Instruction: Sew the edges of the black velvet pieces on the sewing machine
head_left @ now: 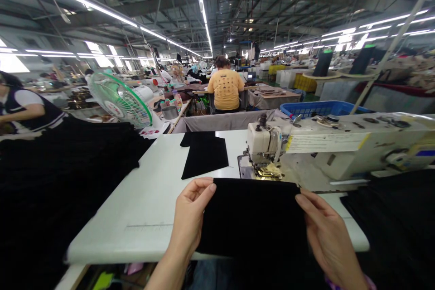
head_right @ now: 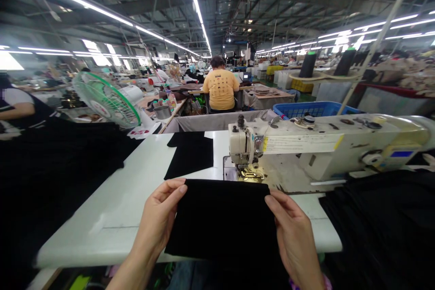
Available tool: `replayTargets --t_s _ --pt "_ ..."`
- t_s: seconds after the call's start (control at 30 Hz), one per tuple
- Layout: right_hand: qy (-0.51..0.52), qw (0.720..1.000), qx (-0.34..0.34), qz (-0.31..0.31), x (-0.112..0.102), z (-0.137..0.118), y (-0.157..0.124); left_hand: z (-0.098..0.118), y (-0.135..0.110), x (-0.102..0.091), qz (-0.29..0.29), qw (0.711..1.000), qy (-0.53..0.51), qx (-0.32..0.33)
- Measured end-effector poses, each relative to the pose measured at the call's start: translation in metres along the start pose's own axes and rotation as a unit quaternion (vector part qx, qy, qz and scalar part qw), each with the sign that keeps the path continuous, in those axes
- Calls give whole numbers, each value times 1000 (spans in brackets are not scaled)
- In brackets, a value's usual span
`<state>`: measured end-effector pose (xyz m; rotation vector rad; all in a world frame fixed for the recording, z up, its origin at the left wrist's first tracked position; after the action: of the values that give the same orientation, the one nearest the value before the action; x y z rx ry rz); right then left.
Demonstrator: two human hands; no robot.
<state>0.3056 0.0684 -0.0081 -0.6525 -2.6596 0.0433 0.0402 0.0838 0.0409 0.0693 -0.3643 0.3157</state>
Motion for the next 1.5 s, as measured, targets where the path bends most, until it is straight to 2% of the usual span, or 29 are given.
replayTargets --t_s 0.27,0.4,0.53,0.67,0.97,1.07,1.13,1.2,1.3,1.33,1.4,1.43,1.5 --pt "2 1000 -20 -11 5 -3 0 -4 6 -1 22 1000 -6 16" --pt "-43 996 -72 -13 8 -7 -1 0 6 2 38 999 -15 -3" --pt "-52 990 -115 -58 15 -14 -3 7 8 4 78 997 -22 -15" --pt "-25 990 -118 -76 19 -16 -1 10 12 2 91 995 -25 -36" --pt "-19 991 -112 -67 20 -17 2 0 10 -5 81 996 27 -24" --pt "-24 990 -110 -84 18 -18 4 5 14 -7 69 996 57 -14" --pt "-58 983 -107 -136 16 -17 1 16 26 -4 38 993 112 6" --pt "-129 964 -110 -205 14 -13 -10 31 44 5 -31 976 214 25" --pt "-223 925 -123 -281 8 1 -36 37 76 36 -197 903 380 31" --pt "-242 916 -128 -292 6 7 -45 31 86 49 -260 872 412 37" --pt "-271 902 -150 -299 -1 20 -59 8 101 74 -348 818 456 47" --pt "-285 895 -170 -297 -4 27 -63 -7 106 85 -374 798 471 44" --pt "-309 880 -219 -288 -11 38 -66 -40 111 100 -386 786 480 41"
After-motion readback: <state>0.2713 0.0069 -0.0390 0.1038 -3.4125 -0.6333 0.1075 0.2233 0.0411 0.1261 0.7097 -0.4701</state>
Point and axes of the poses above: each hand's wrist, its own y-axis towards the middle knuckle, its own x-axis out of the palm, z = x × y, the point moved 2 cm from there along y, towards the middle knuckle, and after that the axes turned 5 degrees about -y, right-handed, at the moved point
